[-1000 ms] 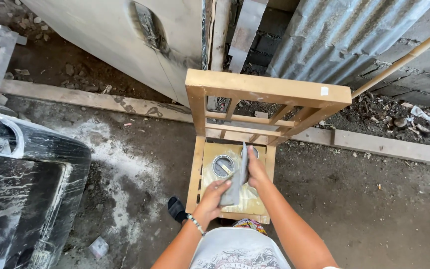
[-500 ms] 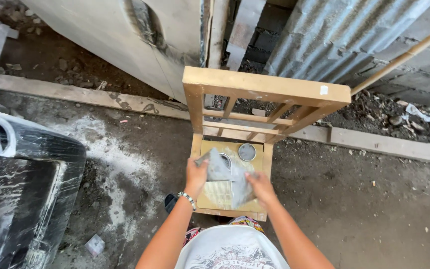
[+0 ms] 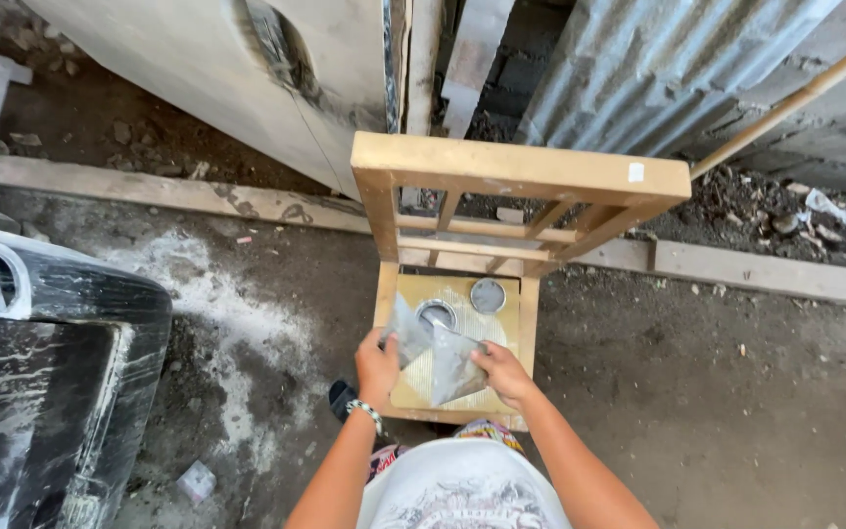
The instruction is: The person applies a white body filler to a black car bumper using a metal putty knife. They spread the filler over the surface and edges, then briefly mix more filler on a wooden chair before returning to apply it to the bumper.
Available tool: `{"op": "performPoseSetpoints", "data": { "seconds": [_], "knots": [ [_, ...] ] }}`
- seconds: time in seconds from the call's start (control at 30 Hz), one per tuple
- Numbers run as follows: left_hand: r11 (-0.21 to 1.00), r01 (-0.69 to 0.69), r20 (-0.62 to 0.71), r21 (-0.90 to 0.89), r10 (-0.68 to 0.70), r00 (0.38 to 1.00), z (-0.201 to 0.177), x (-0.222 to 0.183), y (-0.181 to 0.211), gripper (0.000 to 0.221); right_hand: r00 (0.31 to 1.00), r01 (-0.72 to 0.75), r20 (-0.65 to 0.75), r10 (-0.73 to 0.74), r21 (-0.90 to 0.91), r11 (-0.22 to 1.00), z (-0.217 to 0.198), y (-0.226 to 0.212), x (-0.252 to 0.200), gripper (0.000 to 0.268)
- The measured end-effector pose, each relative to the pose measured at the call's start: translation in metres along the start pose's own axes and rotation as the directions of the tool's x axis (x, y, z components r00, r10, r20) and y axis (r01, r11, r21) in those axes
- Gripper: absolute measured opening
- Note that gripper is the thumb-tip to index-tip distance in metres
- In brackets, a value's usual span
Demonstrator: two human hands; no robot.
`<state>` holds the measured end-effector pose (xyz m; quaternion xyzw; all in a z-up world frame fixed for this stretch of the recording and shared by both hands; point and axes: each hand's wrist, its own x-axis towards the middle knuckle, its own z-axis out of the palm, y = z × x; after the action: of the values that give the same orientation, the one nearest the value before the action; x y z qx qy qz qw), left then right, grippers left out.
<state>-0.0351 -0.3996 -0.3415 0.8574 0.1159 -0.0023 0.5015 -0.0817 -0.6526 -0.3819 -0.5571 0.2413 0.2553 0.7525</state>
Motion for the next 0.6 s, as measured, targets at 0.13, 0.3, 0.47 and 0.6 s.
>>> {"op": "performPoseSetpoints", "data": {
  "seconds": [0.13, 0.3, 0.47, 0.6],
  "knots": [
    [0.990, 0.143, -0.008, -0.011, -0.143, 0.990, -0.014, 0.001, -0.021, 0.021, 0.976, -0.215, 0.055, 0.210, 0.136, 0.967, 0.003, 0.049, 0.000, 0.037],
    [0.975, 0.187, 0.001, -0.117, -0.188, 0.982, -0.006, 0.001, -0.060, 0.021, 0.921, -0.282, -0.163, 0.354, 0.347, 0.894, -0.016, 0.151, 0.061, 0.039],
    [0.869, 0.365, 0.069, -0.334, -0.363, 0.929, -0.007, -0.006, -0.056, 0.020, 0.909, -0.343, -0.011, 0.416, 0.545, 0.765, 0.001, 0.104, 0.041, 0.051],
    [0.851, 0.415, 0.093, -0.323, -0.407, 0.909, -0.015, -0.014, -0.051, 0.022, 0.912, -0.327, -0.007, 0.410, 0.592, 0.737, -0.002, 0.098, 0.046, 0.047]
  ]
}}
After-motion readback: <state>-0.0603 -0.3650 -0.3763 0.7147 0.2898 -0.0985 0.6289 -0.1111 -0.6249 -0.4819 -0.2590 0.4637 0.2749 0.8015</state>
